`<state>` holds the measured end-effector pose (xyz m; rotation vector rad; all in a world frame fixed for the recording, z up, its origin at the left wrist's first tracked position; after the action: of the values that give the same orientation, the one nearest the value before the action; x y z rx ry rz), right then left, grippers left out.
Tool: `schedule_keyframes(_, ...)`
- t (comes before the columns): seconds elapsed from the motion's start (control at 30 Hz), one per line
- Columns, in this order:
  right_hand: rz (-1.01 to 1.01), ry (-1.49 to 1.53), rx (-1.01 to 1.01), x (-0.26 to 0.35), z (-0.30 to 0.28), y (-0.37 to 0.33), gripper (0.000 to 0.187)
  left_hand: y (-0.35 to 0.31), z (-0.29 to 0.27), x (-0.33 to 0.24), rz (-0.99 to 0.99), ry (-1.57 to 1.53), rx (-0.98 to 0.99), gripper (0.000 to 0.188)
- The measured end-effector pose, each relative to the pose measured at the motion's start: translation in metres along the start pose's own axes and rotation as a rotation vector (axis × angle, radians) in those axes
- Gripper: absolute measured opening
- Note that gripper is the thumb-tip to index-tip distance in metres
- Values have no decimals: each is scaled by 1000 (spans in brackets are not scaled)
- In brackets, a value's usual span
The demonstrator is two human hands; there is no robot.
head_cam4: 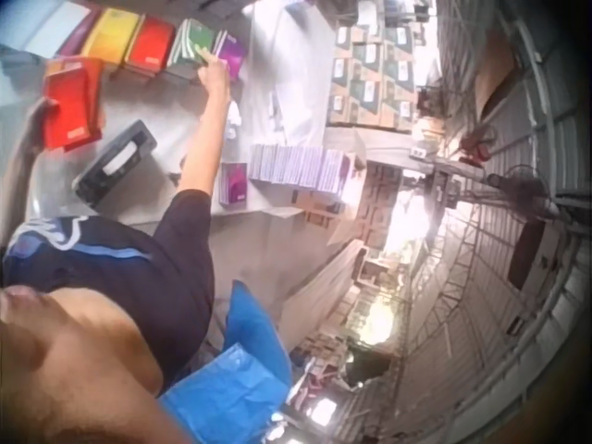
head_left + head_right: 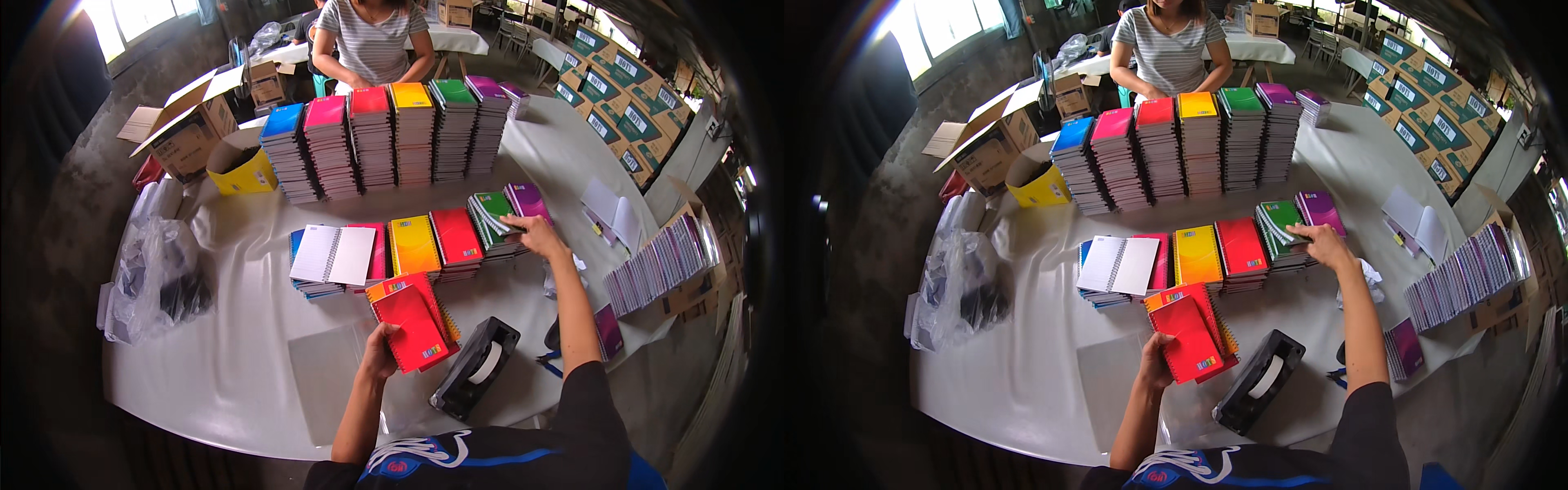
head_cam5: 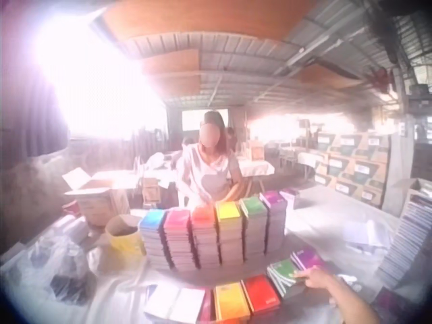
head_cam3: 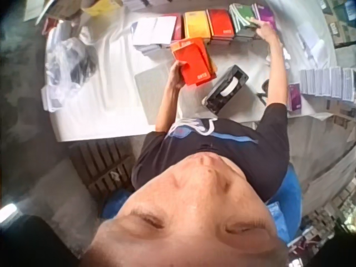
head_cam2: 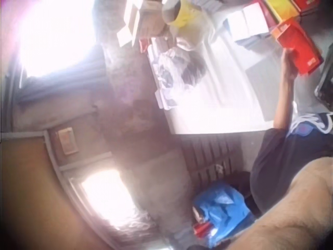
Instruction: The person selects a stack of notebooks, slides them into a clear plastic bag, applies several strips of tape to seal the bag, and moves the bagged stack aside.
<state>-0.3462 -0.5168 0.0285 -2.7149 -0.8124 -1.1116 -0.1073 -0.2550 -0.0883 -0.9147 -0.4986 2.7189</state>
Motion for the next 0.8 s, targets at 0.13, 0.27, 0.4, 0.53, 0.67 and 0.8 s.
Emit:
schedule_keyframes(0.13, 25, -2, -58, 29, -14, -1, 42, -2, 2, -2, -9, 1, -43, 24)
schedule_keyframes(0.27, -84, 46, -529, 54, -59, -26, 28, 2, -1, 1, -31, -2, -32, 24)
schedule_keyframes(0.4, -273, 698, -298, 109, -34, -32, 19, 1, 4, -5, -25, -10, 40, 34)
schedule_keyframes(0.53, -501, 1231, 542, 193, 45, -36, 18, -3, 27, -12, -24, -59, 168, 55)
schedule_keyframes(0.67, -539, 738, 1107, 223, 118, -63, 19, -12, 44, -4, -114, -10, 250, 62)
schedule_keyframes(0.8, -468, 524, 1172, 217, 136, -69, 40, -21, 40, 20, -230, 82, 317, 66)
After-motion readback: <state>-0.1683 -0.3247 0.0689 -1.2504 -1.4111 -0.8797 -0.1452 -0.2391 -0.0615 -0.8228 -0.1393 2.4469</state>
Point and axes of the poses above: each hand's wrist, its own y-axis towards the middle knuckle, its own z-axis out of the palm, x = y × z, the point moved 9 cm from there along y, towards the middle knuckle, and after that the axes turned 10 degrees about y, right-handed, at the moved point
